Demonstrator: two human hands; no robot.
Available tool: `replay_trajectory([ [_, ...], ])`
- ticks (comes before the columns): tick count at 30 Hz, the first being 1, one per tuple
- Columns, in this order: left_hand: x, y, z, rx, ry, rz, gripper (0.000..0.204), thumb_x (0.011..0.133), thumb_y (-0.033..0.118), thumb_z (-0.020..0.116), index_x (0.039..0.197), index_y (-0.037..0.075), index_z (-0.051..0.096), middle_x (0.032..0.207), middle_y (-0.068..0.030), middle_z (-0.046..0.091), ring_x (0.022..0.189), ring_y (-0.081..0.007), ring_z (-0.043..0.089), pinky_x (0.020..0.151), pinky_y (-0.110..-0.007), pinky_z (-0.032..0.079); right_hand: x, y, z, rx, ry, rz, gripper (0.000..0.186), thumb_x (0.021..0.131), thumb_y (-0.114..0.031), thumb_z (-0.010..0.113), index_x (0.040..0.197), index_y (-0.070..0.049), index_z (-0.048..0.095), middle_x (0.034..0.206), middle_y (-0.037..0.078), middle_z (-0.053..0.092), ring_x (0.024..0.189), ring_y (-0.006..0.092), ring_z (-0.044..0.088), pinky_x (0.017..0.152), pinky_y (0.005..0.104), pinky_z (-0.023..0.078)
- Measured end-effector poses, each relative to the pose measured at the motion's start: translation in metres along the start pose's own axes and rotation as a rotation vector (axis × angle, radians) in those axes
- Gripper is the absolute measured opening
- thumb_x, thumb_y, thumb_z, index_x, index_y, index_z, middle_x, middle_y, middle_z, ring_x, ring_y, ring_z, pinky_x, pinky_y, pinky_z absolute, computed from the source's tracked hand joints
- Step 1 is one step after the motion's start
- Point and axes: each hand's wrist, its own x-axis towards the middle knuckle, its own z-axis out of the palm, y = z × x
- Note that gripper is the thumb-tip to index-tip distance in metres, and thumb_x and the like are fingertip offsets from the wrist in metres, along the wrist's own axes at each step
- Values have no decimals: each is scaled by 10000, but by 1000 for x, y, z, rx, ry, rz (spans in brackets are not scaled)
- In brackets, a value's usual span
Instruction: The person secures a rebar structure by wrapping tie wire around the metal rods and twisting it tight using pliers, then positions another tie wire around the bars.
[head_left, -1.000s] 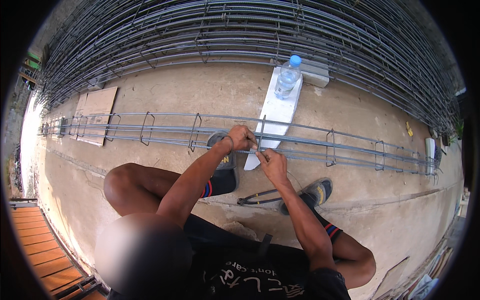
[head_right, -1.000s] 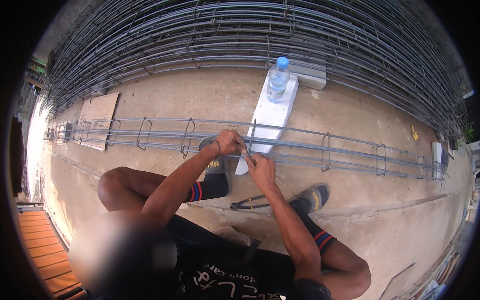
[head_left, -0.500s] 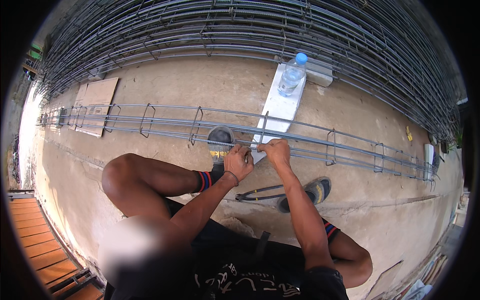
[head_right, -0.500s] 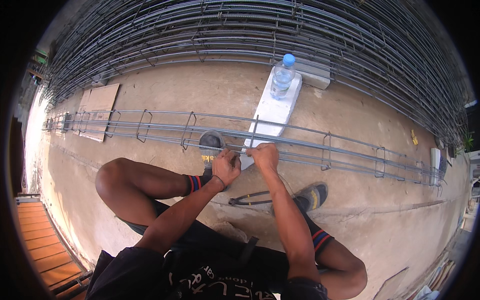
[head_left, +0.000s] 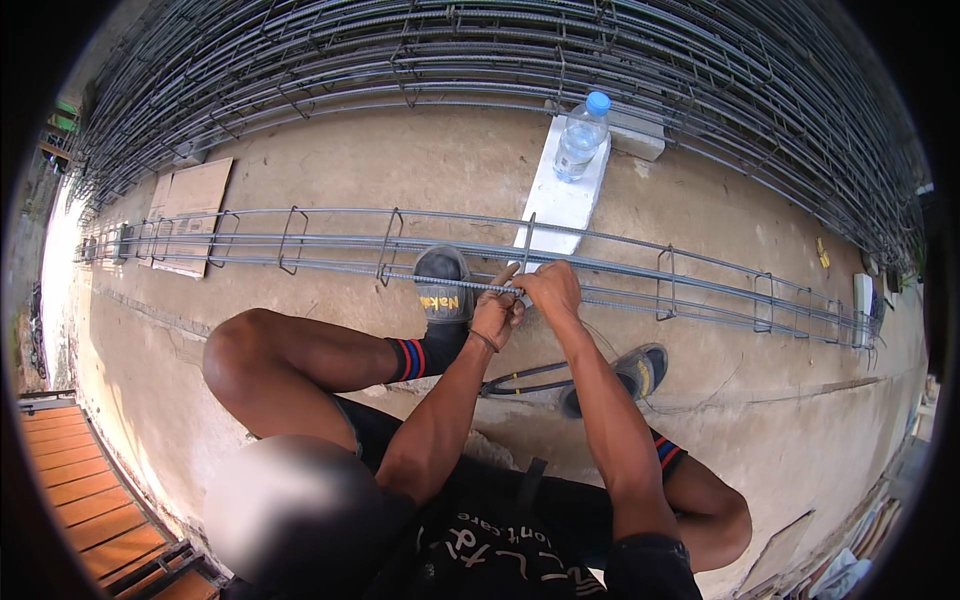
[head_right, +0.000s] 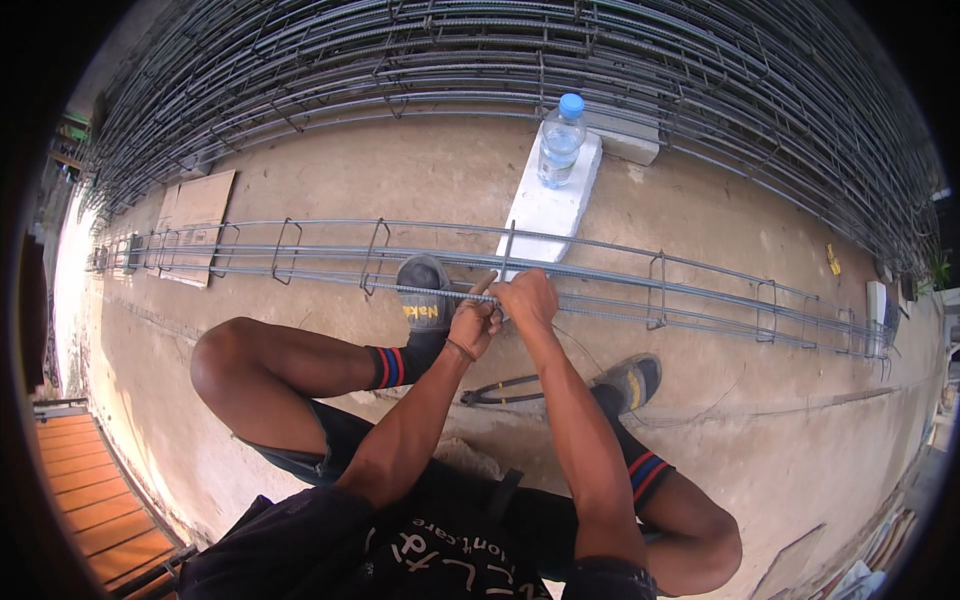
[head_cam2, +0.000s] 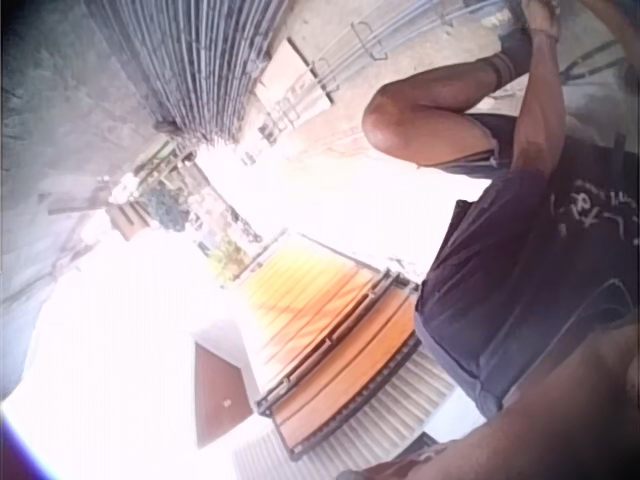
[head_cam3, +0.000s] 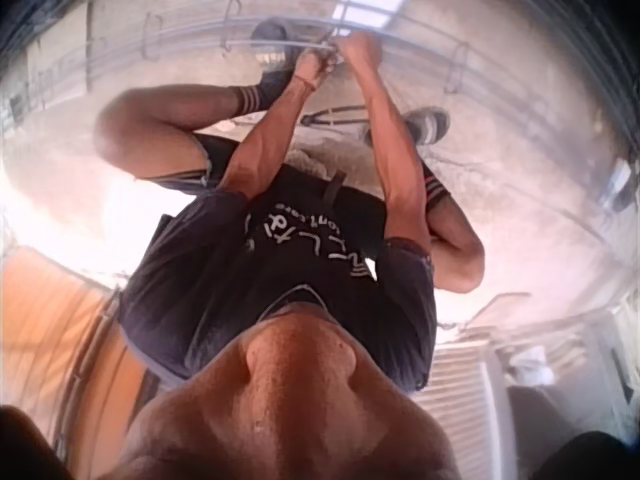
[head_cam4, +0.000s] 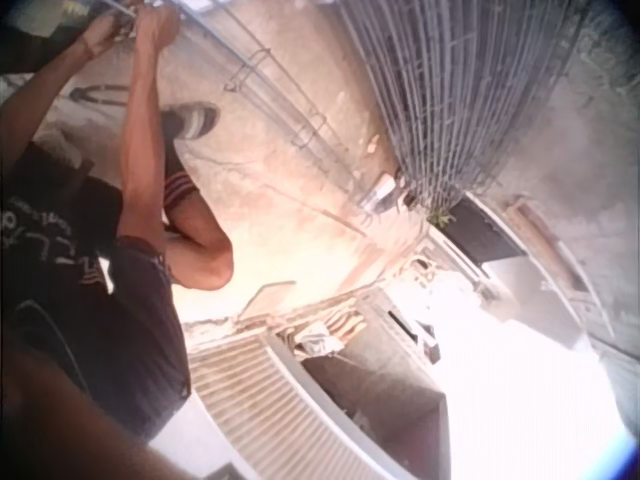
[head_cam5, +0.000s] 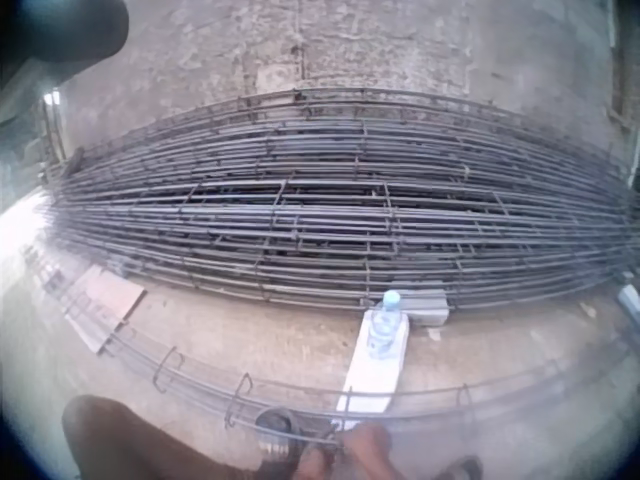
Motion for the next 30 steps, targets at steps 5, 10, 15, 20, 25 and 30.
replay_trajectory([
  [5, -6, 0, 0, 270, 119, -1, 365, 934, 46, 500, 1299, 60, 523, 936, -55, 653, 608, -112, 622, 402, -215, 382, 12, 2, 9, -137, 12, 43, 316, 605, -303, 772, 609, 3, 693, 637, 185, 661, 624, 305, 667, 603, 390, 507],
  [10, -13, -7, 11, 425, 254, 110, 283, 945, 104, 550, 1214, 23, 577, 881, -51, 661, 600, -108, 645, 384, -218, 382, 7, 7, 8, -126, -16, -50, 334, 631, -306, 811, 607, 4, 689, 630, 190, 652, 593, 313, 646, 594, 404, 497],
  [15, -20, -26, 17, 453, 387, 206, 180, 921, 125, 618, 1036, -5, 661, 908, -60, 662, 561, -101, 617, 371, -216, 372, -7, 18, 8, -61, 29, -197, 359, 665, -311, 824, 605, 11, 674, 618, 188, 642, 562, 318, 623, 579, 416, 481],
  [20, -12, -38, 2, 918, 686, 530, 221, 869, 141, 687, 1016, -22, 671, 988, -117, 650, 641, -213, 642, 526, -291, 488, -25, 7, 10, -24, 96, -261, 339, 745, -287, 767, 633, 12, 655, 628, 196, 636, 650, 365, 650, 632, 444, 493],
  [25, -23, -24, 28, 1208, 673, 549, 247, 796, 182, 747, 958, 0, 705, 984, -160, 670, 768, -336, 661, 736, -365, 520, -27, 26, -1, 39, 58, -284, 251, 796, -229, 715, 753, 15, 670, 710, 203, 660, 675, 355, 655, 636, 421, 496],
  [30, -22, 10, 42, 1242, 646, 142, 222, 718, 198, 729, 882, 49, 743, 867, -217, 694, 828, -361, 678, 742, -399, 525, -35, 35, -22, 38, -58, -423, 174, 836, -146, 646, 890, 16, 678, 809, 212, 675, 732, 342, 662, 663, 410, 496],
])
